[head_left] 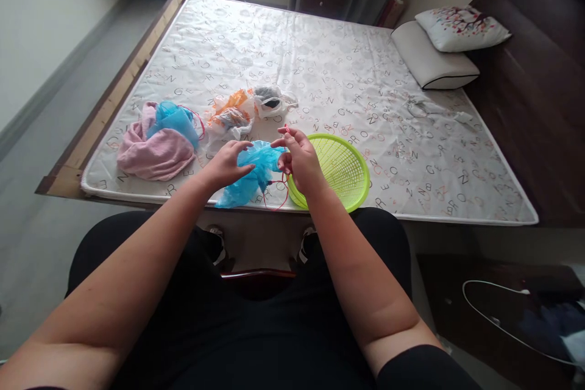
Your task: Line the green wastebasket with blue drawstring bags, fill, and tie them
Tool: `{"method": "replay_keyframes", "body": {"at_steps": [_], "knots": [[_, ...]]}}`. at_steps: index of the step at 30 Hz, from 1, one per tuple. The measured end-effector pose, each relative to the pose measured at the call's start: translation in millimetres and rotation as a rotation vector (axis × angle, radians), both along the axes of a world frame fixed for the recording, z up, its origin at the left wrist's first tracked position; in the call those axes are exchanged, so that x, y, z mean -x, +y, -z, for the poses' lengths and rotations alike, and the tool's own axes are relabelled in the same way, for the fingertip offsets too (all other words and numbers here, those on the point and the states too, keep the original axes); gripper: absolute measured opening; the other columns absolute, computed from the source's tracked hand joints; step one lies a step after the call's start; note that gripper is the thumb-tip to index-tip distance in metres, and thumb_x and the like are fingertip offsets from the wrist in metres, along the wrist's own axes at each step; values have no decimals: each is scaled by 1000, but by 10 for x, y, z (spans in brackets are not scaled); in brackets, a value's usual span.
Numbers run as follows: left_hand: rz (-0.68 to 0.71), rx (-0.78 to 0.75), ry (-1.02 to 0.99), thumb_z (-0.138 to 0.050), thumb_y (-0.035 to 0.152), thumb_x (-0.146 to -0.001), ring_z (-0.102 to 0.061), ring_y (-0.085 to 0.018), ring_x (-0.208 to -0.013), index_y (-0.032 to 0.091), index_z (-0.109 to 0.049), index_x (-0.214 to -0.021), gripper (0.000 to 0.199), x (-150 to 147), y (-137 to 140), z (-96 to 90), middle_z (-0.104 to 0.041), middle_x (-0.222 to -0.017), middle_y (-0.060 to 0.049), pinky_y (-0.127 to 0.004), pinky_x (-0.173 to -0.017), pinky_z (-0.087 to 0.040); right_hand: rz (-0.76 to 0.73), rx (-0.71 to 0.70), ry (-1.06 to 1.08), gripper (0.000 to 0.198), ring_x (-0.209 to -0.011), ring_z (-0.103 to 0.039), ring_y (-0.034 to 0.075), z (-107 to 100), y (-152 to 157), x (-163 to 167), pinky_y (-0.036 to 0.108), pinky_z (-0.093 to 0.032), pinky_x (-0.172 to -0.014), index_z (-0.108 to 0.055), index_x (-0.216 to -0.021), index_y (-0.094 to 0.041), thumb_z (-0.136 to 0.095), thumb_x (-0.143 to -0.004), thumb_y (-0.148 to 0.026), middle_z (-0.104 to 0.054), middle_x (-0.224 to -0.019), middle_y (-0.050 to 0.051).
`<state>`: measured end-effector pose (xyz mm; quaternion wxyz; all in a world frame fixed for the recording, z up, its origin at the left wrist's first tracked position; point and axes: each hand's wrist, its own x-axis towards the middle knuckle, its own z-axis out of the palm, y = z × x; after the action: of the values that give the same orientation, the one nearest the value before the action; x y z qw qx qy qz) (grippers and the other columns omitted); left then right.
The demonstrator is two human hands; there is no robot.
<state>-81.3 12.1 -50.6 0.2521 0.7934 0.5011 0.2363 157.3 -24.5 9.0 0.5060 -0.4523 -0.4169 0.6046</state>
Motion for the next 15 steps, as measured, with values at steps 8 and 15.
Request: {"method": "replay_keyframes", "body": {"at_steps": [8, 15], "knots": [[-80, -15, -158, -62, 58, -97, -70, -30, -100, 19, -75, -79, 44, -60, -10, -226, -75, -95, -12, -48, -104, -55, -12, -27, -40, 46, -57, -52, 8, 111, 25, 59, 24, -40, -45, -46, -147, -32, -59, -103, -29, -71, -121, 3], [98, 806, -586, -52, 108, -78, -78, -35, -105, 19, -79, -111, 99, -151, -74, -143, -82, -107, -18, -43, -87, -62, -165, -59, -126, 42, -90, -69, 16, 210, -3, 253, 30, -61, -76, -56, -142, -26, -61, -101, -31, -71, -128, 7]]}}
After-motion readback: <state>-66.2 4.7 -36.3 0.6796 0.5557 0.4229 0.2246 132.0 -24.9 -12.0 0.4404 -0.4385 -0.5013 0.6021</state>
